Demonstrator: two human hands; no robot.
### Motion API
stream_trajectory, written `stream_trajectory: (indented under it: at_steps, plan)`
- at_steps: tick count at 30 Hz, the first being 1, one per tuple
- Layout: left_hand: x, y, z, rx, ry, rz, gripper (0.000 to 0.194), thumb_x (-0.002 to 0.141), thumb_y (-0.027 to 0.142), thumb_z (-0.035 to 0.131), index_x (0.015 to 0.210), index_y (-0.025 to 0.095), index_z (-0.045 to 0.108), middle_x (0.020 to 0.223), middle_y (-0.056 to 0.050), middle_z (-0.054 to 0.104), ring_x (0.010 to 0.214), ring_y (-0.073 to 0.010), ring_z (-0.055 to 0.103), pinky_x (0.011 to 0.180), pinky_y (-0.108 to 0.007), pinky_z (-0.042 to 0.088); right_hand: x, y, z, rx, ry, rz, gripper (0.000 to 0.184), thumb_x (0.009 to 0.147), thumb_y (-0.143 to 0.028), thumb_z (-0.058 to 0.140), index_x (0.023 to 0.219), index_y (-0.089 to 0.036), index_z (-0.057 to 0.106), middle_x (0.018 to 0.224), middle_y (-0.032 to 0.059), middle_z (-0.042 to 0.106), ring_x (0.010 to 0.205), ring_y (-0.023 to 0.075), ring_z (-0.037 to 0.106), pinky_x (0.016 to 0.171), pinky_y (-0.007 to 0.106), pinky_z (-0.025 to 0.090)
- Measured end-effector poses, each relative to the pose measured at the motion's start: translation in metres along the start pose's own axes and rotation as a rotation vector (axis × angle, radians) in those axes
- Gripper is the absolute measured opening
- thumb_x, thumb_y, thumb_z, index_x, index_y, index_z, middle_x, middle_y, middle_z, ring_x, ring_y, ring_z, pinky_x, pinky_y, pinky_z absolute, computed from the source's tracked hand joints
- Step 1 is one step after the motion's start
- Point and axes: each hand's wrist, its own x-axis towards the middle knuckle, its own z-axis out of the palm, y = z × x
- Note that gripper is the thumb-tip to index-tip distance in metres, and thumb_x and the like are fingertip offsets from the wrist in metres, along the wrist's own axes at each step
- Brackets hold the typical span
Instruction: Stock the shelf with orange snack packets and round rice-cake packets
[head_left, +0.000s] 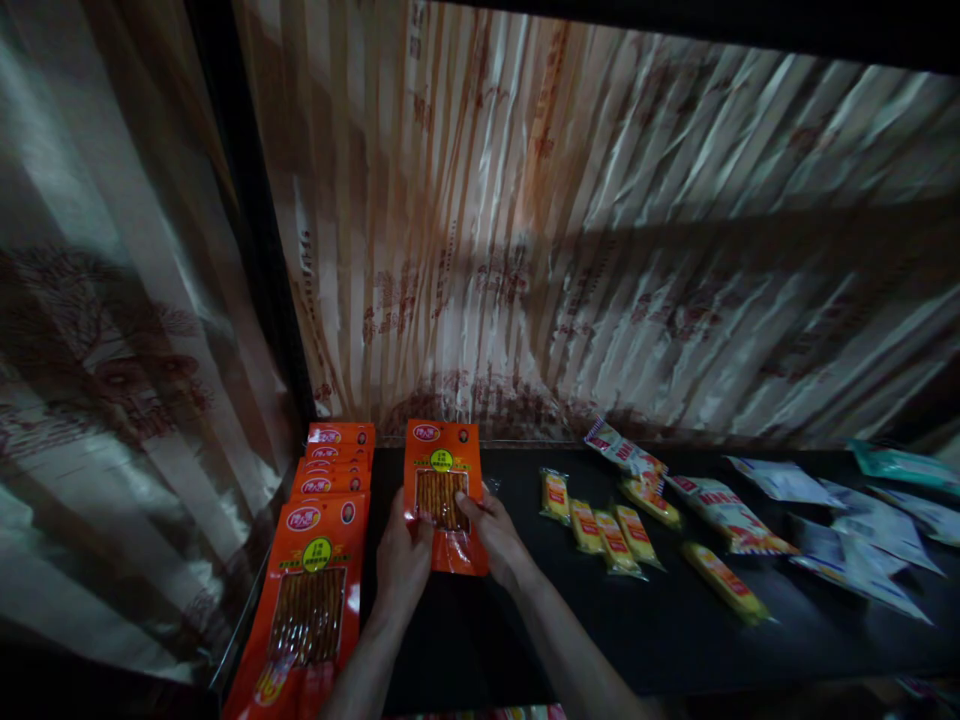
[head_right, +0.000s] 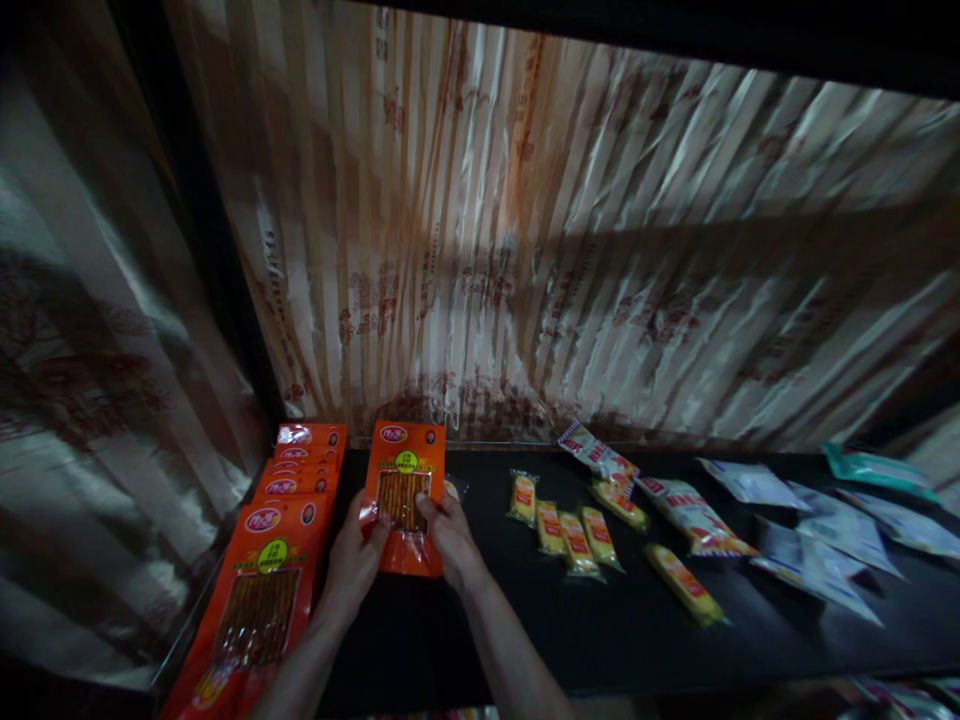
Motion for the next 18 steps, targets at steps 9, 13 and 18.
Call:
stream_trajectory:
  at_steps: [9, 13, 18]
  plan:
    - [0.013, -0.007, -0.009, 0.094, 0.059, 0.12, 0.055, 0.075, 0.028, 0.054, 0.128, 0.017, 0.044, 0.14, -0.012, 0.045, 0.131, -0.0252, 0.037, 0.108, -0.033, 0.025, 0.029, 0.009, 0.012, 0.066, -0.095, 0.1, 0.041, 0.05, -0.036, 0.084, 0.08, -0.015, 0.066, 0.072, 0.004, 0.073, 0.083, 0.0273, 0.069, 0.079, 0.041, 0.053]
    - [0.019, -0.009, -0.011, 0.175, 0.08, 0.113, 0.056, 0.079, 0.029, 0.049, 0.132, 0.014, 0.038, 0.144, -0.014, 0.038, 0.134, -0.0243, 0.032, 0.109, -0.034, 0.024, 0.043, 0.013, 0.015, 0.067, -0.11, 0.118, 0.04, 0.051, -0.034, 0.083, 0.082, -0.016, 0.065, 0.072, 0.0031, 0.073, 0.084, 0.0269, 0.069, 0.078, 0.041, 0.054]
    - [0.02, -0.009, -0.011, 0.29, 0.074, 0.109, 0.053, 0.082, 0.027, 0.042, 0.132, 0.012, 0.036, 0.144, -0.014, 0.038, 0.135, -0.021, 0.032, 0.109, -0.032, 0.026, 0.052, 0.014, 0.017, 0.045, -0.086, 0.167, 0.038, 0.047, -0.028, 0.083, 0.079, -0.017, 0.065, 0.071, 0.0036, 0.073, 0.085, 0.0285, 0.069, 0.078, 0.041, 0.054]
